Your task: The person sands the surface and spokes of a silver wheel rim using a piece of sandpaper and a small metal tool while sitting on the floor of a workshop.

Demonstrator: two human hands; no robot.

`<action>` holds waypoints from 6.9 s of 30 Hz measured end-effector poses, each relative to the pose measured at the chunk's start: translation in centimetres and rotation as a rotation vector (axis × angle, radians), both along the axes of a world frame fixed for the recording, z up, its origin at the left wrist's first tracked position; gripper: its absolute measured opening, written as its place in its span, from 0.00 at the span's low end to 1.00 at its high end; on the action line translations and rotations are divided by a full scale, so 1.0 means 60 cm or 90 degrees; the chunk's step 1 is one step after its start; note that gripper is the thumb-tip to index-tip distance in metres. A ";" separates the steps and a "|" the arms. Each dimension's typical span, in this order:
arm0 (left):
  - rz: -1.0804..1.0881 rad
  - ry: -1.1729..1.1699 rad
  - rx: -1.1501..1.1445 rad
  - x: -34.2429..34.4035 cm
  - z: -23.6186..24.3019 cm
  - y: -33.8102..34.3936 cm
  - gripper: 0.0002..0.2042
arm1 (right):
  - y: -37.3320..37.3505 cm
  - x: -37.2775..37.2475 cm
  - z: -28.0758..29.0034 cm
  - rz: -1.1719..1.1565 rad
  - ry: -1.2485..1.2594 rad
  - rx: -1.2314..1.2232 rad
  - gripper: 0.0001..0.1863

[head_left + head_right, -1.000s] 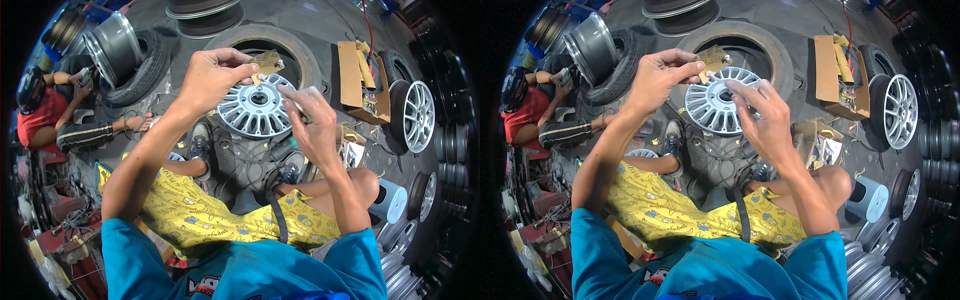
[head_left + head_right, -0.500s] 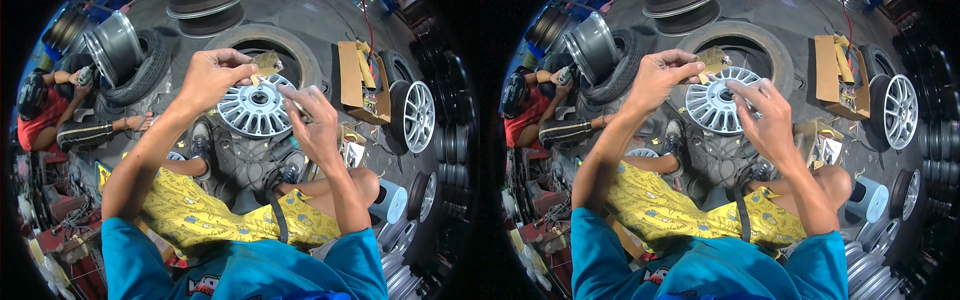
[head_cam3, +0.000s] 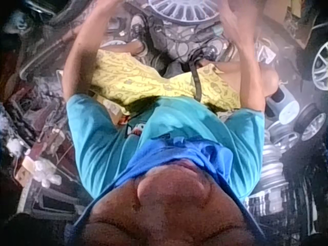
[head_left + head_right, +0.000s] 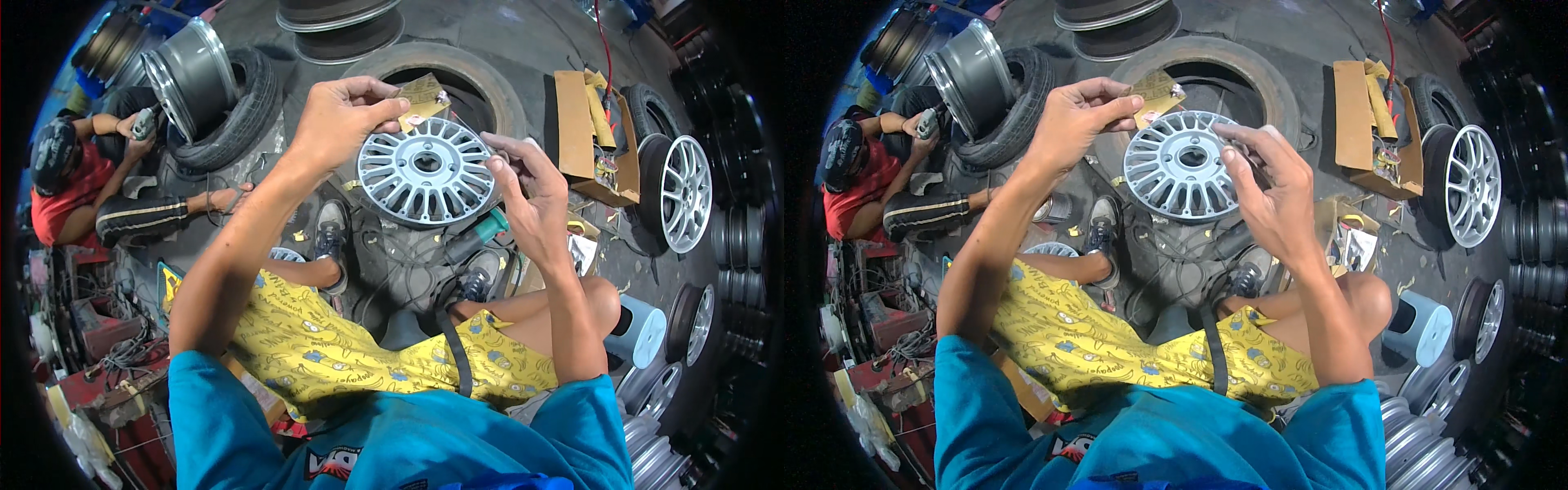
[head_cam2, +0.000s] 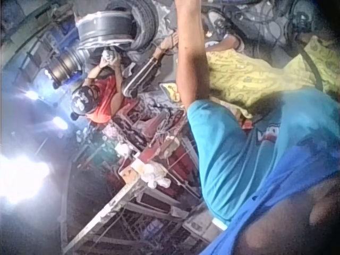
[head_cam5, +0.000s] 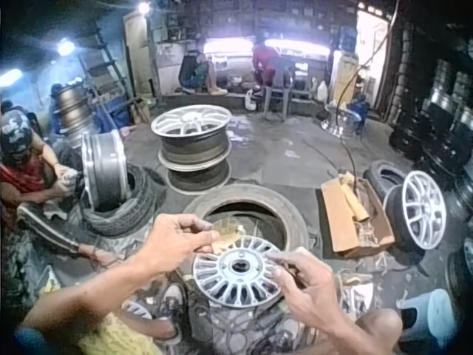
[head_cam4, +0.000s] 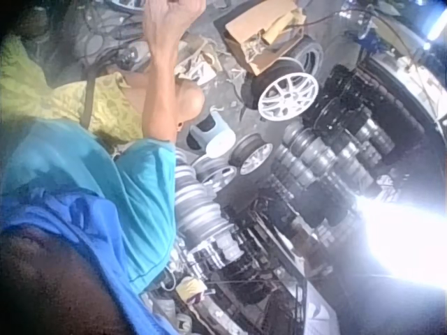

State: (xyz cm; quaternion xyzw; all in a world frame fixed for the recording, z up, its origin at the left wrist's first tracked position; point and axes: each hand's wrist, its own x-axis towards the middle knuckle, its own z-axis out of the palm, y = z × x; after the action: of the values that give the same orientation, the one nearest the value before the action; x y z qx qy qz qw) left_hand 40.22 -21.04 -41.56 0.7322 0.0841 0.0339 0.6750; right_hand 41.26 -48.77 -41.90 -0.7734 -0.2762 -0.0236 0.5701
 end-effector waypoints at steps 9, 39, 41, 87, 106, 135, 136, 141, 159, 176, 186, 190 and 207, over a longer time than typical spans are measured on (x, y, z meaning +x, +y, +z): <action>0.019 -0.041 0.022 0.010 0.012 0.019 0.12 | -0.014 -0.001 0.001 0.011 0.005 0.000 0.12; 0.025 -0.017 -0.061 0.007 0.029 0.073 0.12 | -0.036 0.033 0.010 -0.086 -0.182 -0.073 0.12; 0.025 -0.022 -0.088 0.009 0.036 0.031 0.12 | -0.041 0.018 0.020 -0.103 -0.220 -0.097 0.13; -0.069 -0.104 -0.152 -0.026 0.078 -0.040 0.11 | 0.005 0.004 0.053 0.013 -0.004 0.012 0.10; -0.021 0.025 -0.342 -0.029 0.083 -0.045 0.11 | 0.030 -0.009 0.049 -0.049 -0.210 0.008 0.17; -0.047 -0.162 -0.059 -0.031 0.076 -0.044 0.11 | 0.018 -0.002 0.053 -0.060 -0.218 -0.052 0.14; -0.049 -0.162 -0.062 -0.031 0.074 -0.044 0.10 | 0.023 -0.002 0.052 -0.049 -0.210 -0.053 0.14; -0.059 -0.150 -0.044 -0.028 0.075 -0.040 0.10 | 0.016 -0.002 0.055 -0.012 -0.152 -0.032 0.11; -0.034 0.000 -0.220 -0.027 0.077 -0.033 0.13 | 0.027 -0.006 0.040 0.000 -0.064 0.060 0.13; -0.032 -0.177 -0.079 -0.026 0.064 -0.041 0.10 | 0.033 -0.010 0.040 -0.007 -0.200 -0.030 0.15; -0.041 -0.135 -0.040 -0.038 0.086 -0.046 0.09 | 0.032 -0.008 0.044 0.014 -0.221 -0.047 0.13; -0.050 -0.147 -0.025 -0.032 0.081 -0.044 0.09 | 0.019 -0.001 0.043 -0.022 -0.184 -0.033 0.12; -0.056 -0.126 -0.075 -0.036 0.081 -0.049 0.10 | 0.009 -0.009 0.043 0.081 0.209 0.031 0.11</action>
State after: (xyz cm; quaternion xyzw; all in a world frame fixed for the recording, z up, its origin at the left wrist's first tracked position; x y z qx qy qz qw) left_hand 38.07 -24.01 -36.70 0.6875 -0.0132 0.0710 0.7226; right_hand 40.74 -48.22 -39.31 -0.7337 -0.2276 0.1323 0.6265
